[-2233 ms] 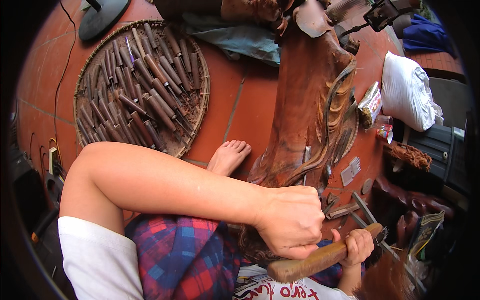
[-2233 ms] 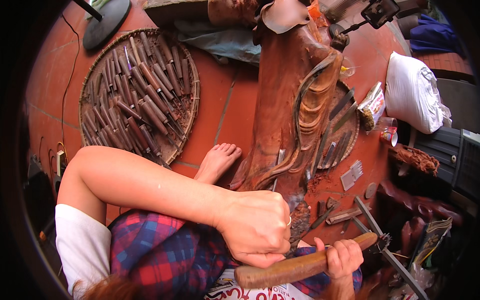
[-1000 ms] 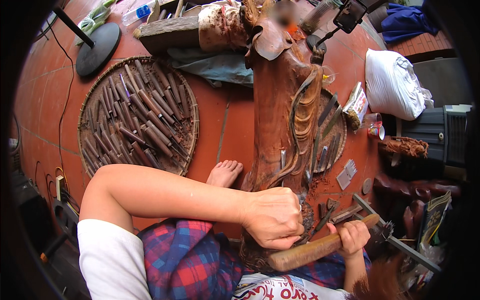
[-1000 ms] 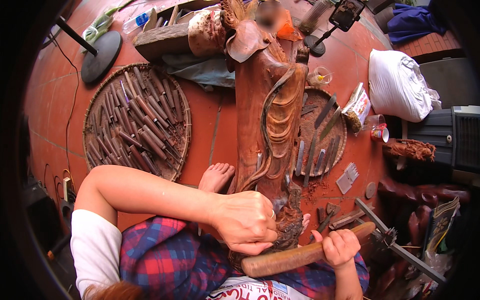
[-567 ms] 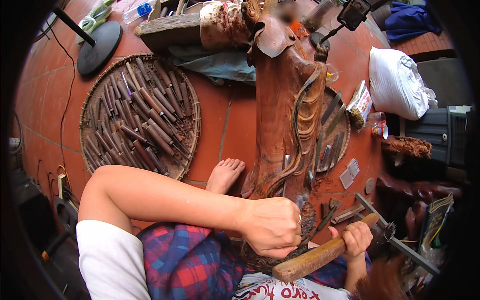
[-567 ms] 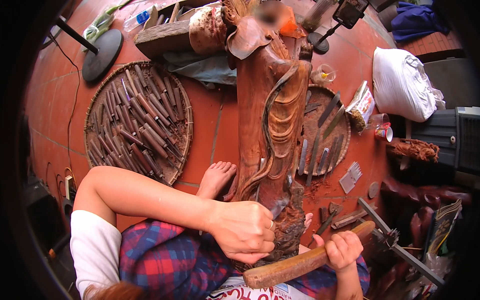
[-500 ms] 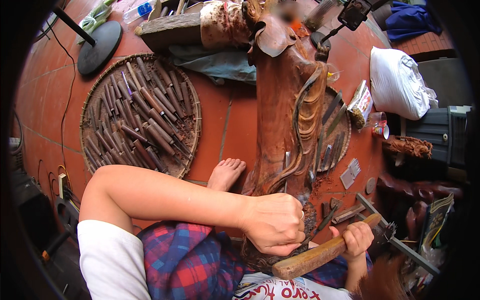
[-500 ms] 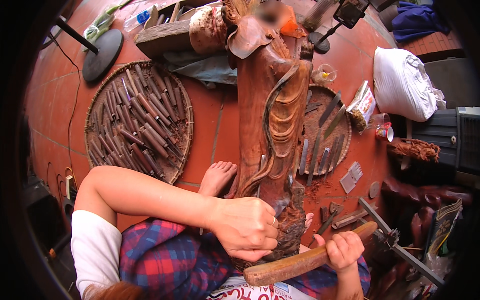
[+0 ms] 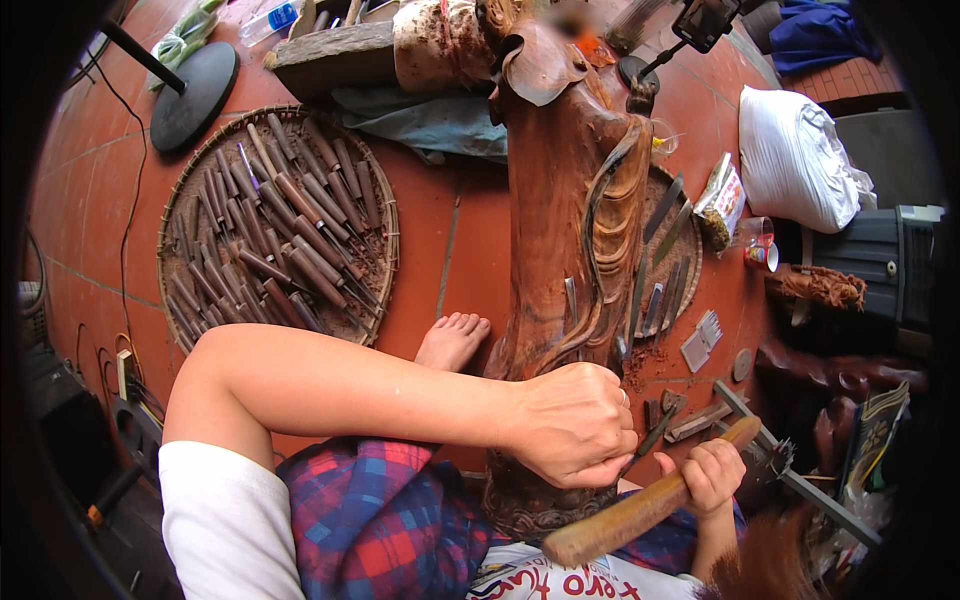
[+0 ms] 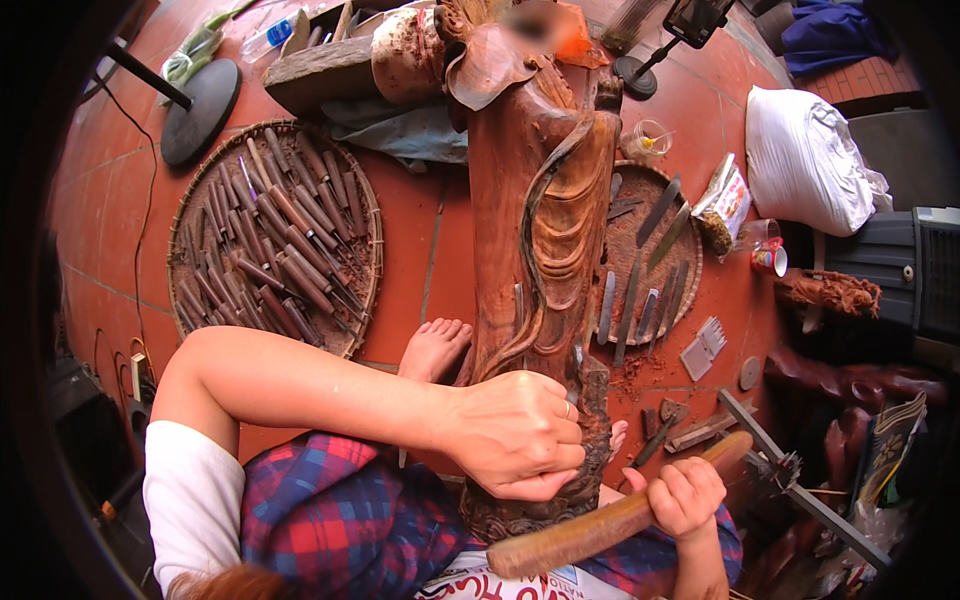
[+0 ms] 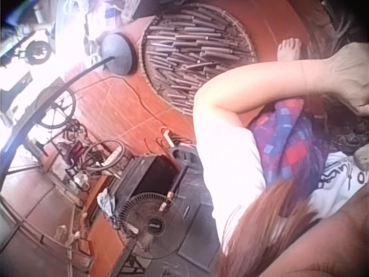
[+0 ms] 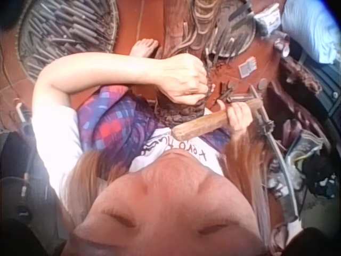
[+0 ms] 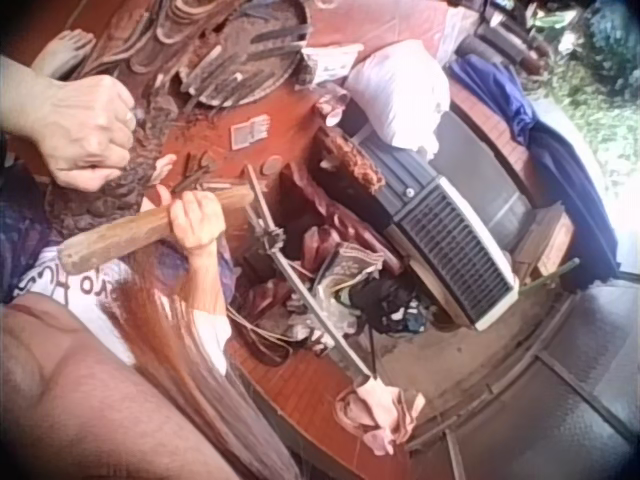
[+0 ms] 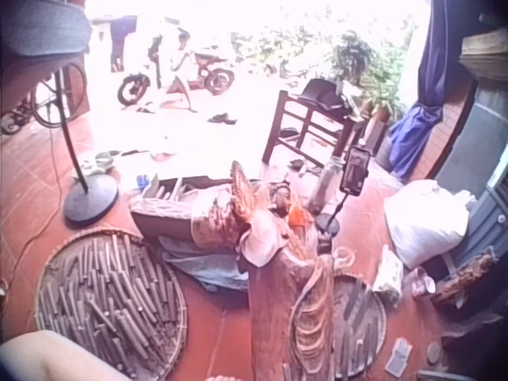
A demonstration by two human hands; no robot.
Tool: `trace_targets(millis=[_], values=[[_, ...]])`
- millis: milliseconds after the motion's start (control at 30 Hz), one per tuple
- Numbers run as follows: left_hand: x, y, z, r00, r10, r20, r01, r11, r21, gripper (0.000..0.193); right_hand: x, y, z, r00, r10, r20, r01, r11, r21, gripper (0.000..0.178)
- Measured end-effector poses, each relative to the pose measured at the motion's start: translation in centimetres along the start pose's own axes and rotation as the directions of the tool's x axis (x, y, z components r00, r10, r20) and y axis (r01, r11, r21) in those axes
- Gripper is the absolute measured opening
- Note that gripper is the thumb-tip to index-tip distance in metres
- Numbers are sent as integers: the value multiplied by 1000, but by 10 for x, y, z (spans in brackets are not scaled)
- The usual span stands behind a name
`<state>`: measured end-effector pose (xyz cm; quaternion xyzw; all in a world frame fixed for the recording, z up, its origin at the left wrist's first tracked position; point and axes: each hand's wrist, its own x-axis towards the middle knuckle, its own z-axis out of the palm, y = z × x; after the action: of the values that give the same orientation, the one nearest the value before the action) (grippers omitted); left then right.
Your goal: The person is carving a large wooden sculpture of a figure using various hand tools. They use a chisel and mallet to shape the wood, and a sanding block to smooth the surface. The person switches between different tools and techniques to refine the details of the sculpture.
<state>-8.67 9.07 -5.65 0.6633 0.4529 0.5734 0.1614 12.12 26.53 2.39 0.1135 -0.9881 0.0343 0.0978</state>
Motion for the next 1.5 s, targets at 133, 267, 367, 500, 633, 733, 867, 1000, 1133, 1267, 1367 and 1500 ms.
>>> trace_targets(millis=[133, 267, 367, 500, 633, 733, 867, 1000, 1133, 1267, 1367, 1500], values=[[-4, 0, 6, 999, 10, 42, -13, 997, 80, 25, -2, -1, -3, 1000, 16, 15, -15, 999, -36, 38], [-5, 32, 13, 975, 19, 220, -16, 1000, -14, 43, -3, 5, -12, 1000, -18, -15, 17, 1000, -24, 39], [8, 56, 0, 964, -7, 267, 44, 990, -132, 48, 1, 12, -25, 996, -78, -45, 75, 994, -74, 42], [20, 60, -38, 979, -23, 200, 94, 931, -352, 48, -8, 20, -34, 994, -99, -49, 88, 979, -183, 41], [15, 52, -40, 941, 134, 311, -26, 944, -328, 44, -18, 29, -33, 996, -81, 23, 84, 972, -220, 32], [9, 63, -30, 842, 173, 511, -180, 983, -37, 47, -24, 30, -29, 995, -73, 72, 87, 973, -215, 27], [26, 53, -94, 936, -33, 349, -117, 909, 400, 44, -32, 30, -40, 994, -64, 91, 87, 957, -277, 24], [-20, 27, -126, 877, -446, 178, 172, 637, 752, 38, -48, 31, -54, 997, 25, 75, 0, 948, -318, 24], [-40, 2, -95, 820, -539, 195, 250, 642, 725, 46, -61, 35, -75, 988, 137, 74, -102, 929, -356, 24], [-47, -12, -95, 834, -548, 57, 371, 635, 678, 45, -74, 38, -111, 976, 218, -6, -199, 880, -430, 23], [-58, -2, -109, 771, -577, -269, 552, 397, 733, 43, -107, 37, -146, 930, 360, -76, -352, 808, -472, 20], [-115, 18, -113, 623, -602, -500, 729, 217, 649, 38, -191, 30, -159, 615, 766, -187, -787, 578, -216, 36]])
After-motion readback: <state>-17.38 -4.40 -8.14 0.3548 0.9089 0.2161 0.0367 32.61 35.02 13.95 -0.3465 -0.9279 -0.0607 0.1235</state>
